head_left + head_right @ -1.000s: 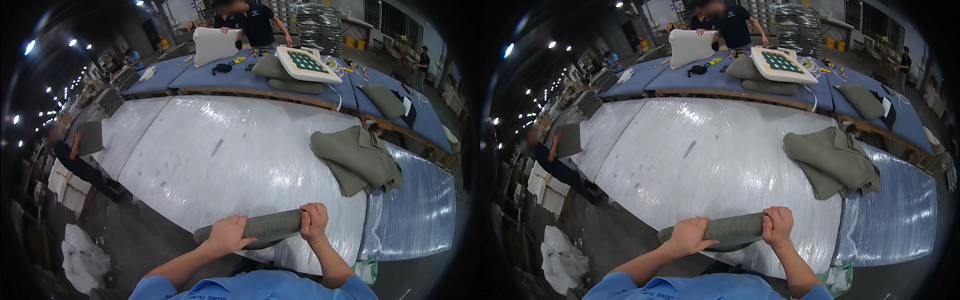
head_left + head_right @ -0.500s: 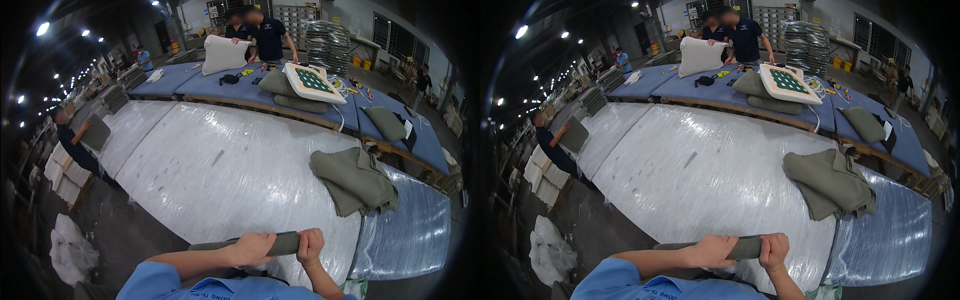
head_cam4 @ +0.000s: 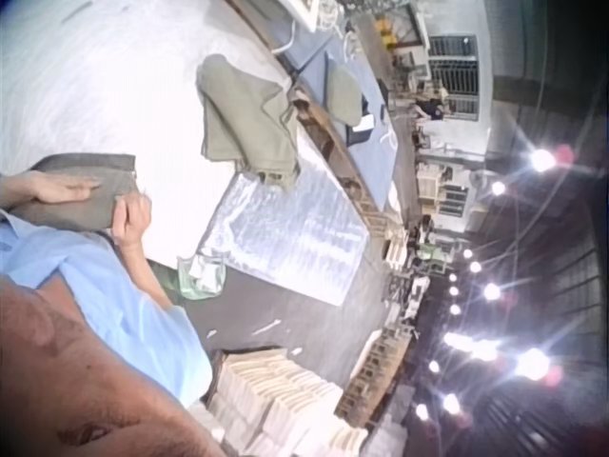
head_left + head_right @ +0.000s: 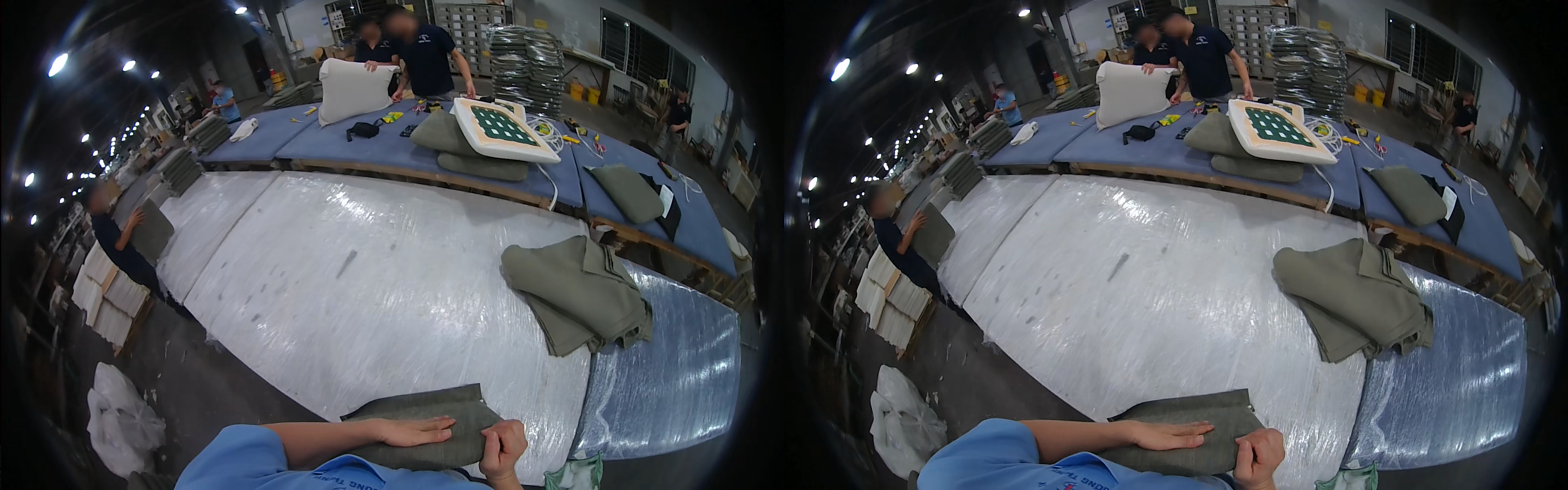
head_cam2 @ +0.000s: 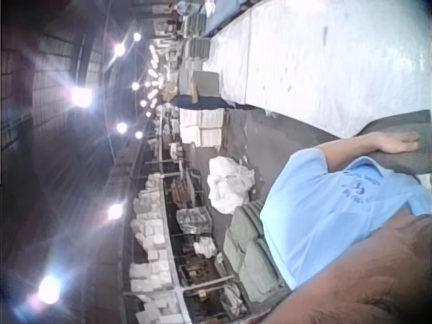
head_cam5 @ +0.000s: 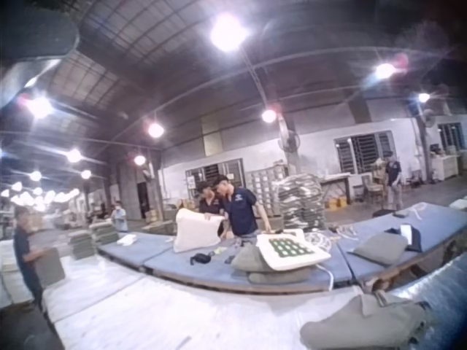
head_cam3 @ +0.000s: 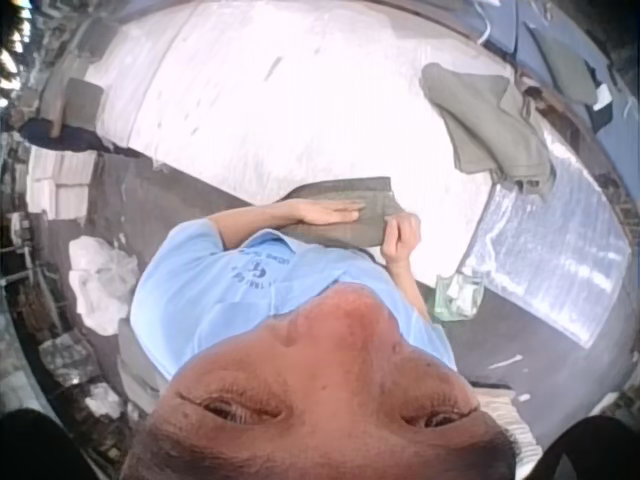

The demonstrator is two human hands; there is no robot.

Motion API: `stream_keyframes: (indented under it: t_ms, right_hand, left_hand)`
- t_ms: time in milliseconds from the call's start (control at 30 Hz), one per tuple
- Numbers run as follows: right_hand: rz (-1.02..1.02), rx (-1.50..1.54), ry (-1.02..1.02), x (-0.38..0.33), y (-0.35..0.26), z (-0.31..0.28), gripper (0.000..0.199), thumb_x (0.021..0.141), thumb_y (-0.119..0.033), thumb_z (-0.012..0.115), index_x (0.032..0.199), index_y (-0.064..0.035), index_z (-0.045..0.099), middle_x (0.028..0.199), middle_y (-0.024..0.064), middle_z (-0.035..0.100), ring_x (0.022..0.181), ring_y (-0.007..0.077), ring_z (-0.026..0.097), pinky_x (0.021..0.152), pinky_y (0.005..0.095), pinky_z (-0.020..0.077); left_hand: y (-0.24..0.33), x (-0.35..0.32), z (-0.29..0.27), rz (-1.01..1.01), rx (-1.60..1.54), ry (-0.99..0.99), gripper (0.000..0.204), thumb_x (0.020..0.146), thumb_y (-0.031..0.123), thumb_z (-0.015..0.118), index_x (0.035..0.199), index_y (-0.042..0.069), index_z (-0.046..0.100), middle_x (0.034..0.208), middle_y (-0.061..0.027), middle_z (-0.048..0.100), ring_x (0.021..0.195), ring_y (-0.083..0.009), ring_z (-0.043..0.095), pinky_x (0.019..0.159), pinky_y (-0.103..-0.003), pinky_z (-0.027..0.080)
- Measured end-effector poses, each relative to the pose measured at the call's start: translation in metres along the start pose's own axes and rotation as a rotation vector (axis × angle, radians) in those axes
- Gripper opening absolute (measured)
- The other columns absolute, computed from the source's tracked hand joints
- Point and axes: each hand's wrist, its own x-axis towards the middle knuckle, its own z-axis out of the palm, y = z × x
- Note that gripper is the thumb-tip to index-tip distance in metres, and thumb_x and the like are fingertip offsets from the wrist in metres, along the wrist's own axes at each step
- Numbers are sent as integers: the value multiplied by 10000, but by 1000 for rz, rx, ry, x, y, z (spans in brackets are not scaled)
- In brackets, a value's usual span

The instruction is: The person repeatedly folds green fabric cushions on a large work table in a warehouse. They smooth and align each cushion, fold it in half, and place it on a growing stack. Other workers are visible in the background performing similar tasks.

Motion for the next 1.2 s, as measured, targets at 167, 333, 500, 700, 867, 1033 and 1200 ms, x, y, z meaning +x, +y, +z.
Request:
stream_keyframes:
  t_ms: [167,333,500,700,867,1033,1200]
  right_hand:
    - [-110,-6,25,15,-26,-7,61,886,8,615,880,5,676,891,177,671,799,368,613,753,452,496]
    - [97,92,-138,16,-35,-17,82,923,-58,647,880,8,674,920,159,683,843,345,625,790,433,505]
    - [345,9,-943,52,-22,-39,390,1003,-329,645,1241,-24,691,1387,205,614,1348,373,511,1139,462,395]
    - [369,-285,-1526,66,24,19,732,1048,-547,478,1595,-70,387,1687,224,267,1580,398,195,1287,480,174]
    - [249,-426,-1480,43,72,64,744,1033,-578,480,1584,-86,394,1650,213,326,1537,408,254,1252,513,212]
    - [352,-528,-1605,42,112,98,967,970,-805,321,1677,-157,199,1750,133,121,1616,325,91,1270,596,72]
    - [252,-510,-1417,40,137,127,879,972,-740,418,1609,-136,383,1669,163,330,1552,342,281,1240,591,208]
  left_hand:
    - [-43,33,4,17,64,64,887,1088,637,273,1643,-38,118,1728,-225,107,1616,-302,53,1304,-390,58]
    - [-81,61,10,21,115,170,916,1067,676,271,1628,-45,201,1716,-220,179,1605,-326,130,1303,-394,112]
    - [-118,81,11,4,172,264,842,1078,624,310,1619,-20,265,1700,-209,244,1592,-327,189,1295,-398,162]
    - [-155,109,9,53,220,365,728,1093,527,367,1581,-15,363,1656,-201,351,1557,-316,291,1281,-396,218]
    - [-184,118,13,122,132,512,542,1082,325,458,1514,-3,469,1588,-184,460,1490,-322,405,1236,-406,309]
    - [-194,124,18,148,-5,660,424,1025,182,512,1404,4,576,1456,-194,582,1367,-347,535,1146,-425,425]
    - [-201,128,18,7,-19,886,313,974,162,561,1245,51,674,1271,-187,664,1209,-372,620,1006,-499,501]
